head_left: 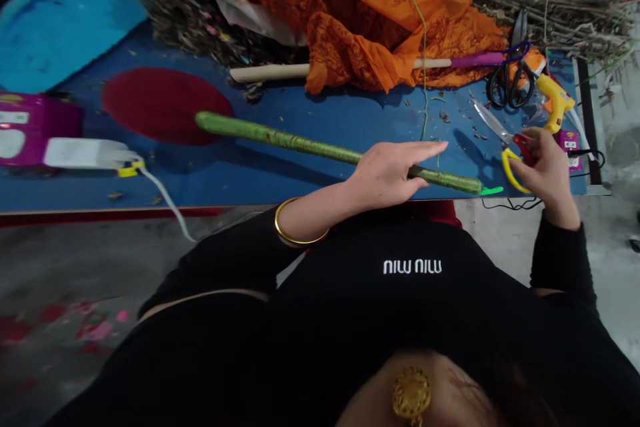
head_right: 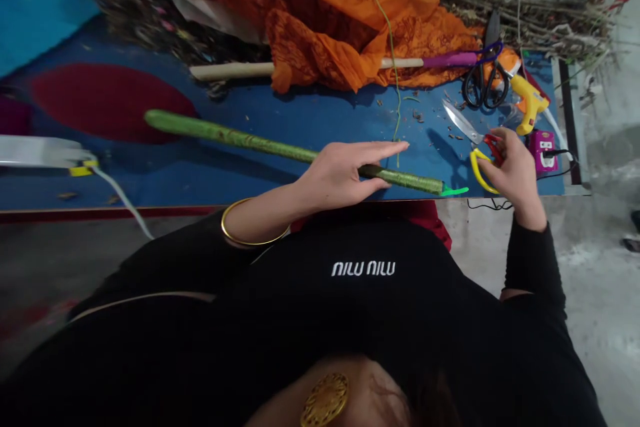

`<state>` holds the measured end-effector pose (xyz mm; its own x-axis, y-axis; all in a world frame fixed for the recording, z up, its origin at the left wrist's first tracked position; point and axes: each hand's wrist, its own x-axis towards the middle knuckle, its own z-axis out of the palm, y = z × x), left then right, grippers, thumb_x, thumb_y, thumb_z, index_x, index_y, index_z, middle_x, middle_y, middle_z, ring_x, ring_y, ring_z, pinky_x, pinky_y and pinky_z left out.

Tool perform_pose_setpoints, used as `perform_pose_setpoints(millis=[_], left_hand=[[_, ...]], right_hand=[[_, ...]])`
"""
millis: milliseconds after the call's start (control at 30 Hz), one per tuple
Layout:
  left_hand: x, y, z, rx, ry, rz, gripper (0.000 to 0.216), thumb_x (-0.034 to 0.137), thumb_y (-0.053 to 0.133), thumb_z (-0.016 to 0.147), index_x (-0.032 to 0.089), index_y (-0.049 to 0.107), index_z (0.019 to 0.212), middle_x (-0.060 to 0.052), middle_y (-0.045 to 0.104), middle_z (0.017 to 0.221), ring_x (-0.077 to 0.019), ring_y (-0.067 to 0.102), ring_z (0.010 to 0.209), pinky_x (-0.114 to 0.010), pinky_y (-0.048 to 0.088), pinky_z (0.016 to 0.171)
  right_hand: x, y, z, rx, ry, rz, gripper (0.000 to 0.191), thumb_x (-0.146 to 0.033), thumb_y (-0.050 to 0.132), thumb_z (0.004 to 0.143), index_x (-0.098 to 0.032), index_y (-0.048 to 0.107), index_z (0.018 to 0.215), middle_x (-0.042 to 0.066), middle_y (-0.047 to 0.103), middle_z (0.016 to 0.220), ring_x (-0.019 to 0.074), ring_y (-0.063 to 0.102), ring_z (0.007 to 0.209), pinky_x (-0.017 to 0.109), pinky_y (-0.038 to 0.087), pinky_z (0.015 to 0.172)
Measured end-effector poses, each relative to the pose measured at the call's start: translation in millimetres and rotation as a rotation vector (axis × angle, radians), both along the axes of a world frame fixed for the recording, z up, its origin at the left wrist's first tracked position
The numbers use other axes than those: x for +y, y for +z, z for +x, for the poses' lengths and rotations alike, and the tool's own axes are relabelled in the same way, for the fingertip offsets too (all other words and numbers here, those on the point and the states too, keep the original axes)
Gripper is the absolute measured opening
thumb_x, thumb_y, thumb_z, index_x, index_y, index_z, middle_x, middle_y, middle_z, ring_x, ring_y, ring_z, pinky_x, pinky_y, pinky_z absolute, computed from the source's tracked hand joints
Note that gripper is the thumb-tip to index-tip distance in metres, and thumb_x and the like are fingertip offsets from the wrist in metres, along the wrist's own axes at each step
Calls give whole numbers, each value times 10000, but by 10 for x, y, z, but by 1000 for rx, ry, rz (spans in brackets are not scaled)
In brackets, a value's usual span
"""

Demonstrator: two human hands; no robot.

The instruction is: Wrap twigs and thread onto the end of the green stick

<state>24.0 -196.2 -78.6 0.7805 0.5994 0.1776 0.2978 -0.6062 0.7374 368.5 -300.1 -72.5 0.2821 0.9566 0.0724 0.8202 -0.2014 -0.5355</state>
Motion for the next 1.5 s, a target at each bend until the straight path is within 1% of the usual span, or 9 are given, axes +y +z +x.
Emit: perform_pose_setpoints(millis=[200,300,367,500,567,667,900,1267,1500], left_hand=[[82,24,63,-28,39,20,702,121,739,840,228,633,1526,-84,685,1512,-252,805,1134,-374,652,1026],[137,22,117,-23,57,21,709,128,726,839,218,624,1535,-84,674,1526,-277,784,1198,-386,663,1010],[171,-8,154,-21,66,40,715,129,709,842,201,610,1547,-91,661,1542,-292,747,1284,-402,649,1055],[207,-111,202,-35,63,92,714,132,652,863,182,577,1571,-94,625,1583,-279,667,1411,-416,573,1184],[202,-153,205,-43,51,111,718,149,636,868,180,563,1582,-98,614,1594,-282,646,1436,-425,563,1194],[173,-186,194,-53,46,150,713,182,617,882,175,550,1591,-103,615,1595,-293,629,1454,-437,562,1193],[72,-235,192,-73,77,262,687,179,557,916,162,534,1602,-110,605,1603,-269,692,1375,-356,617,1084],[9,-399,222,-69,111,376,560,258,411,1061,187,551,1598,-145,652,1541,-252,794,1152,-369,657,930],[9,-453,211,-69,52,342,552,280,404,1078,201,543,1606,-173,627,1555,-267,805,1098,-393,655,903]], right_hand=[[308,-258,-194,-303,-3,-13,443,-436,714,879,-210,678,1258,172,748,1188,373,701,1069,519,592,918],[291,-76,-292,-295,-19,28,293,-401,587,975,-209,747,1128,187,727,1193,397,692,1128,561,565,984],[224,134,-441,-232,-52,188,350,-432,504,1034,-215,770,1108,188,721,1196,393,681,1199,566,533,1064],[158,418,-914,-245,269,204,386,-522,683,960,-282,734,1257,134,763,1254,395,655,1284,566,439,1170],[216,387,-1126,-302,381,119,409,-529,714,940,-280,728,1263,112,782,1248,389,667,1257,586,385,1194],[339,224,-1287,-315,385,0,335,-494,642,993,-228,775,1147,124,809,1032,356,713,1059,527,447,1038],[377,132,-1286,-174,333,-4,381,-536,597,1014,-230,823,1043,90,793,881,269,701,825,402,443,808],[437,169,-1300,201,238,-120,221,-376,688,916,-211,829,955,68,801,913,238,722,863,363,519,802],[597,169,-1231,449,192,-246,299,-451,770,811,-159,768,744,11,673,689,170,602,699,339,504,726]])
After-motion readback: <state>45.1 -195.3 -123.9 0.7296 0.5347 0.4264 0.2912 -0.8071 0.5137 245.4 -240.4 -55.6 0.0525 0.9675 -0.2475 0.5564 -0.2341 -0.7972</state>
